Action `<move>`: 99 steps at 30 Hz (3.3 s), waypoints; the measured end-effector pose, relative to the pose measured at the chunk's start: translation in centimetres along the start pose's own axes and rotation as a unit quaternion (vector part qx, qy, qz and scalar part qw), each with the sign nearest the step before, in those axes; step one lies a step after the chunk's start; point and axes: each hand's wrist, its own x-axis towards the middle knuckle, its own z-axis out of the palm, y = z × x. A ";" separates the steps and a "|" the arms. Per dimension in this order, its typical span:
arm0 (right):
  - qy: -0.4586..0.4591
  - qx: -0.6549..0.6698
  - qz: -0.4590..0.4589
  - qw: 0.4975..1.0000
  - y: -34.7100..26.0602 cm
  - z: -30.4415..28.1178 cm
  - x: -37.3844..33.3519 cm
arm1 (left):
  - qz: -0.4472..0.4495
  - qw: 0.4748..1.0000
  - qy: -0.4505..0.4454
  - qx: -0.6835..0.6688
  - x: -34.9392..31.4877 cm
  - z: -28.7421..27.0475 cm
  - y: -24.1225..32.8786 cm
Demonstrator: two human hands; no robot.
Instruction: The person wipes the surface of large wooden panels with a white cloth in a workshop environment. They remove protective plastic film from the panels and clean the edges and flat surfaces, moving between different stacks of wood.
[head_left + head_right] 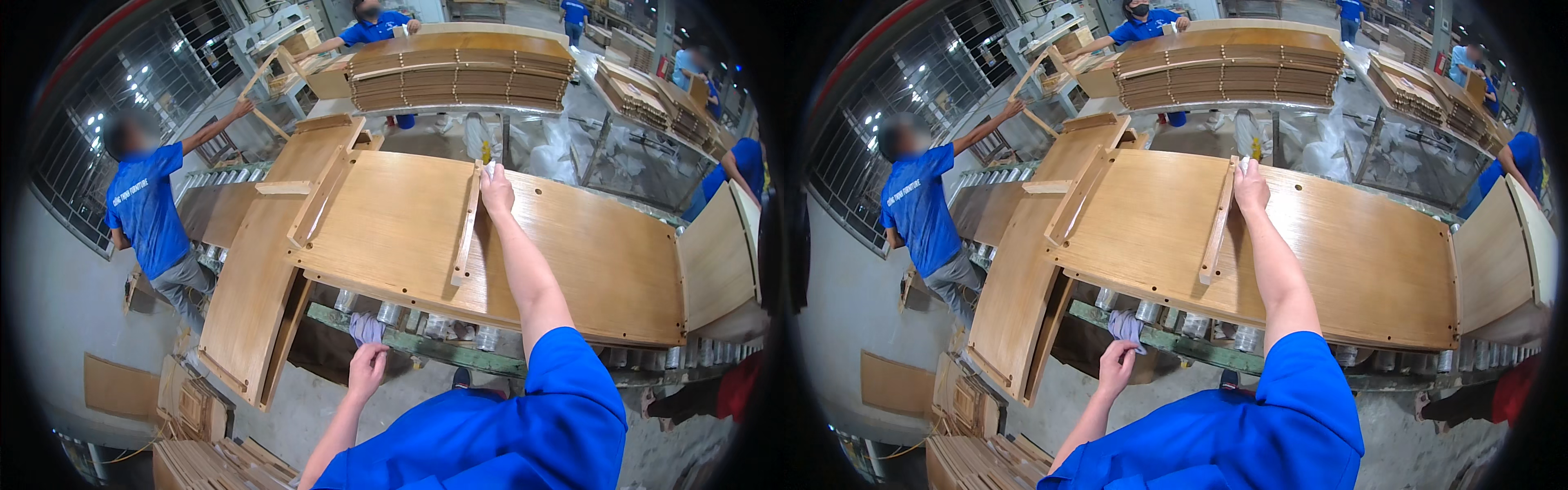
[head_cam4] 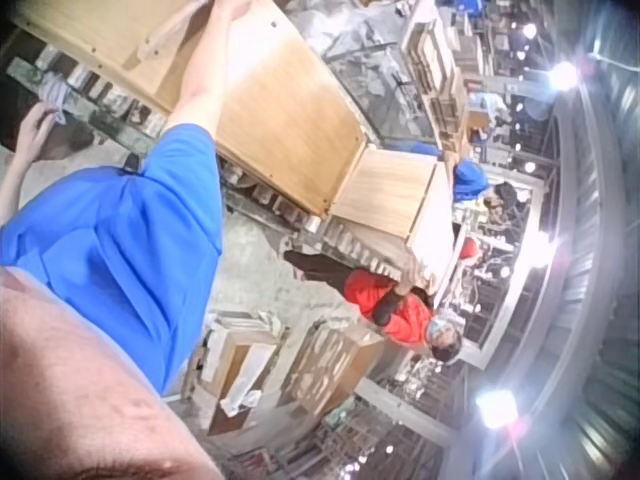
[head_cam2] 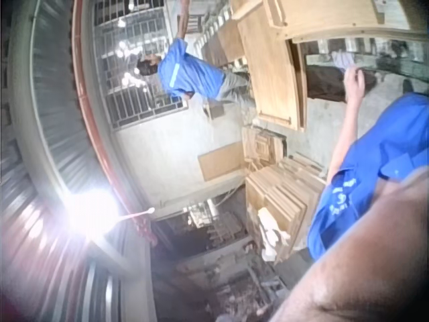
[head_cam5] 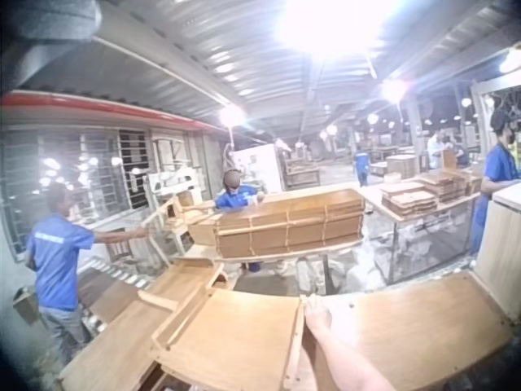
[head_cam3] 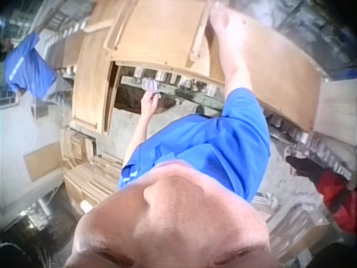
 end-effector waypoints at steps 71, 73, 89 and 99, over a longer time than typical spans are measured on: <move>-0.038 0.032 0.008 0.999 2.8 -2.1 -5.4 | 0.239 0.946 0.021 0.217 22.1 1.4 -2.2; -0.049 0.042 0.005 0.998 2.4 -2.6 -7.3 | 0.245 0.944 0.027 0.221 21.9 1.1 -2.4; -0.098 0.107 -0.004 0.989 1.7 -7.8 -19.7 | 0.249 0.942 0.024 0.225 21.6 1.1 -2.8; -0.104 0.096 -0.024 0.990 2.1 -8.8 -19.7 | 0.238 0.945 0.023 0.224 21.4 1.9 -2.1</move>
